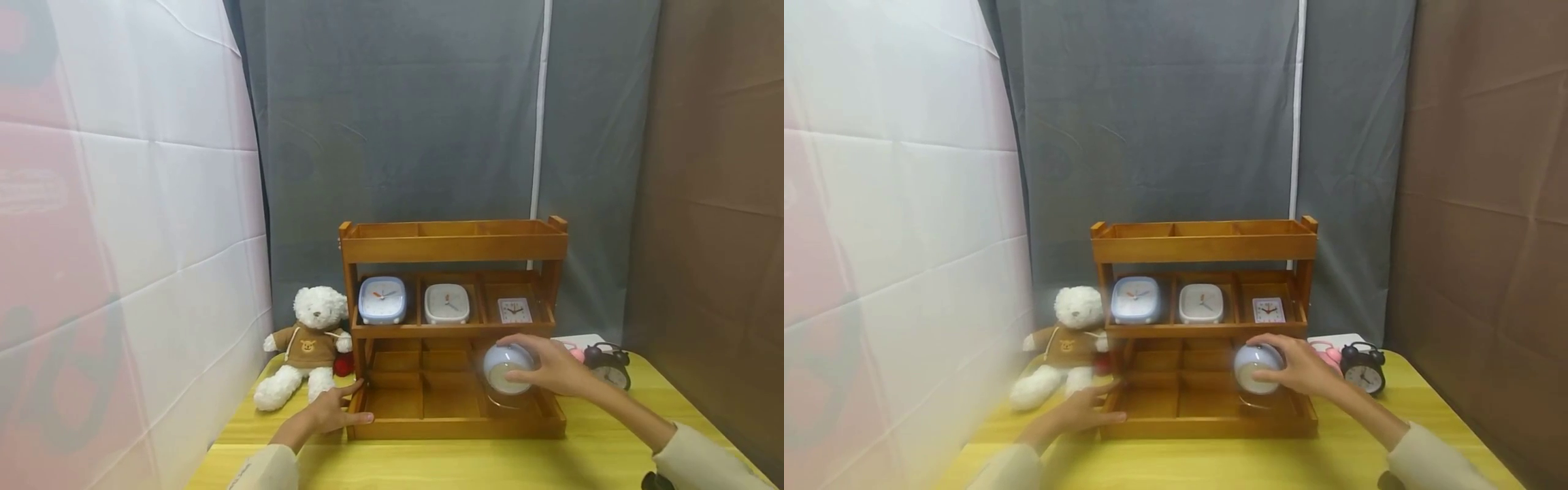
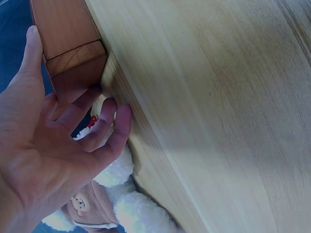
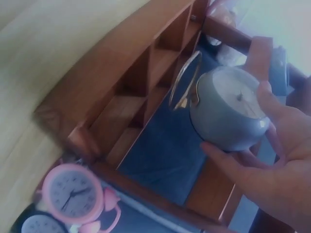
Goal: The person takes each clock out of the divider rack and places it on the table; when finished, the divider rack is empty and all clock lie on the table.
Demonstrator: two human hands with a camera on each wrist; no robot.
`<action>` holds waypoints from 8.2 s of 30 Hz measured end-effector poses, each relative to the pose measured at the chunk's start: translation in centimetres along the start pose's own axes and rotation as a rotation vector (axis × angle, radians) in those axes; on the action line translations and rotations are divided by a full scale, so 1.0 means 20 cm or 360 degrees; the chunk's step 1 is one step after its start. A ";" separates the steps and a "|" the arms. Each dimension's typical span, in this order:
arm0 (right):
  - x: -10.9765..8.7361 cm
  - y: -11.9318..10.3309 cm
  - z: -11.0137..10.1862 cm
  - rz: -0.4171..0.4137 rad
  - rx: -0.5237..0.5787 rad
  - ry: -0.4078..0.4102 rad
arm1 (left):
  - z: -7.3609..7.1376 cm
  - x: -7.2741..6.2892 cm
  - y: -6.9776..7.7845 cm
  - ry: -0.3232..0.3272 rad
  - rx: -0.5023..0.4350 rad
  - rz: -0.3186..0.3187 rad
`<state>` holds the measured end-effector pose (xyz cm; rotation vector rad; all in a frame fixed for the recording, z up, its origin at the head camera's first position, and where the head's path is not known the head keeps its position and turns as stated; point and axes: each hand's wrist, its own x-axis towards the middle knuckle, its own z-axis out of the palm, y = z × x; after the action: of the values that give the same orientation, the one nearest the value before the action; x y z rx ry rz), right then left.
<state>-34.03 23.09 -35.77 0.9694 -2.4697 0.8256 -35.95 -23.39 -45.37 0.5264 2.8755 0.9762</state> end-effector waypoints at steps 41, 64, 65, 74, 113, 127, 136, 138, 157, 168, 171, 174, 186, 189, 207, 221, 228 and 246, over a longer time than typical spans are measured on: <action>-0.40 0.62 -0.19 0.0138 -0.0050 0.0044 | -0.01 -0.02 0.03 -0.0027 -0.0029 0.0005; -0.43 0.72 -0.09 0.0168 -0.0046 0.0088 | -0.03 -0.02 0.05 -0.0031 0.0013 -0.0043; -0.43 0.73 -0.09 0.0166 -0.0005 0.0084 | -0.03 -0.03 0.05 -0.0033 0.0015 -0.0048; -0.43 0.78 -0.08 0.0041 0.0086 0.0104 | -0.02 -0.01 0.04 -0.0033 0.0059 -0.0047; -0.35 0.57 -0.26 0.0068 0.0174 0.0164 | -0.01 -0.02 0.06 -0.0056 0.0027 -0.0104; 0.05 0.20 -0.44 0.0248 -0.0009 0.0237 | -0.02 0.01 0.01 -0.0036 0.0081 -0.0061; 0.25 0.17 -0.36 0.0131 0.0010 0.0180 | -0.01 -0.01 0.03 -0.0067 0.0033 -0.0044; 0.27 0.17 -0.34 0.0125 0.0007 0.0156 | -0.01 -0.01 0.04 -0.0059 0.0024 -0.0046; 0.35 0.18 -0.23 0.0208 -0.0144 -0.0074 | 0.00 -0.02 0.03 -0.0068 -0.0020 -0.0021; 0.35 0.19 -0.20 0.0086 -0.0245 0.0121 | -0.02 -0.04 0.05 -0.0073 -0.0027 -0.0022; 0.33 0.20 -0.20 0.0017 -0.0250 0.0190 | -0.02 -0.03 0.05 -0.0070 0.0000 -0.0013; 0.31 0.21 -0.21 -0.0059 -0.0223 0.0248 | -0.02 -0.02 0.06 -0.0071 0.0022 -0.0017; 0.30 0.13 -0.33 -0.0211 -0.0186 0.0472 | -0.01 -0.03 0.03 -0.0029 0.0016 -0.0048; 0.27 0.13 -0.37 -0.0166 -0.0180 0.0463 | -0.01 -0.03 0.03 -0.0030 0.0009 -0.0051; -0.10 0.35 -0.57 0.0109 -0.0276 0.0559 | -0.02 0.00 0.09 -0.0031 0.0036 -0.0075; -0.43 0.59 -0.58 0.0359 -0.0402 0.0430 | -0.03 0.03 0.08 -0.0043 0.0060 -0.0072; -0.61 0.73 -0.47 0.0245 -0.0452 0.0413 | -0.03 0.03 0.07 -0.0040 0.0037 -0.0064; -0.74 0.89 -0.18 0.0278 -0.0230 0.0397 | -0.01 -0.03 0.05 -0.0032 0.0017 -0.0128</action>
<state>-35.87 43.32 -47.51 0.5695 -2.3802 0.7582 -35.12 -23.04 -44.68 0.4152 2.8607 0.9389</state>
